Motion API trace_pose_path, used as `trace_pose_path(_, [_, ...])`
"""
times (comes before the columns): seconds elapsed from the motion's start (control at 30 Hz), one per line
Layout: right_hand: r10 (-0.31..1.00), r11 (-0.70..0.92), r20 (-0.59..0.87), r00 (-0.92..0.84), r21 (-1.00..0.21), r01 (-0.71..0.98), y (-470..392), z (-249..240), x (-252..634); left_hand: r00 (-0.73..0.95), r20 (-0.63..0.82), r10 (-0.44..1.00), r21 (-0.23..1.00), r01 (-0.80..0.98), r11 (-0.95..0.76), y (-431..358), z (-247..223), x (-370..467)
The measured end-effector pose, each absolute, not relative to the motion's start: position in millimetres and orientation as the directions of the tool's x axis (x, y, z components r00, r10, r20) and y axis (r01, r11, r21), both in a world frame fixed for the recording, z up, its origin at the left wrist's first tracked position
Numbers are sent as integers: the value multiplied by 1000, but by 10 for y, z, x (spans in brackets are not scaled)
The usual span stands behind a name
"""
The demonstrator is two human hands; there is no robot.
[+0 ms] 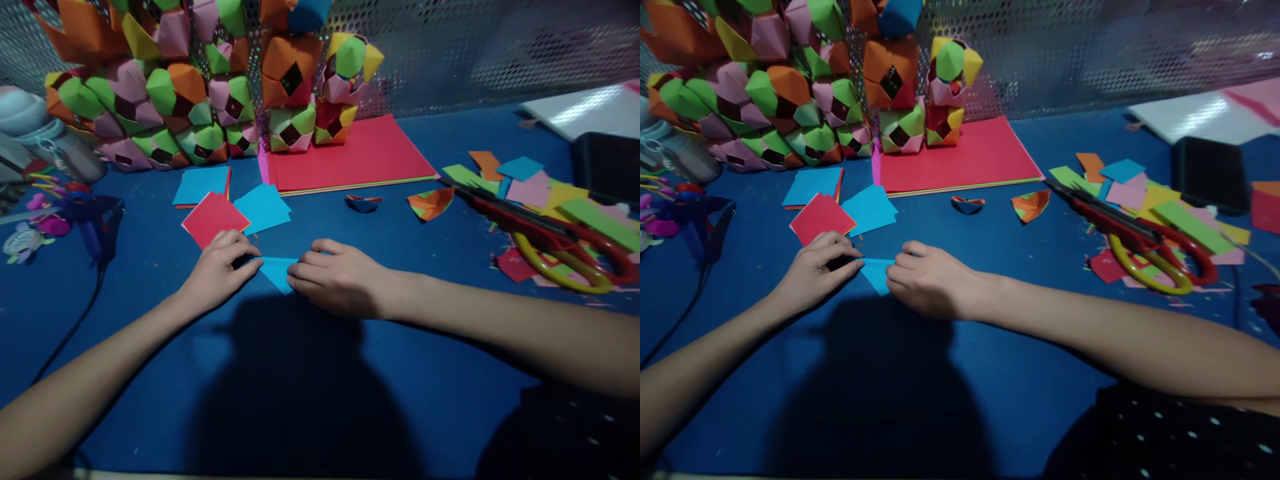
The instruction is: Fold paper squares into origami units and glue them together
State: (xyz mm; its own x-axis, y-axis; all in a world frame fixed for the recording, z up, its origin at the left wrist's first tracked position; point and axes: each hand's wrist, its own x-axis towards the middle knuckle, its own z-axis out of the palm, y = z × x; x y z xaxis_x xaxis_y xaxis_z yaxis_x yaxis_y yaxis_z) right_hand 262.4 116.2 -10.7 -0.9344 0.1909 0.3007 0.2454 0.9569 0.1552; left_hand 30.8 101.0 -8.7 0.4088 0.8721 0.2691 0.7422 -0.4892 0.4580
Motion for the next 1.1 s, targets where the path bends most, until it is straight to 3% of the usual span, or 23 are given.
trace_pose_path(0.37, [189,963,272,-944,137,232,1160,-88,2627,404,269,874,458,745,-485,996,-80,313])
trace_pose_path(0.87, [178,966,206,-962,149,211,1092,-60,2650,365,220,905,567,707,-423,992,-38,282])
trace_pose_path(1.0, [172,962,189,-967,180,206,1074,-57,2631,368,203,908,552,722,-416,973,-6,288])
trace_pose_path(1.1, [197,966,186,-962,131,223,1112,-57,2622,381,215,899,516,737,-436,960,-1,295])
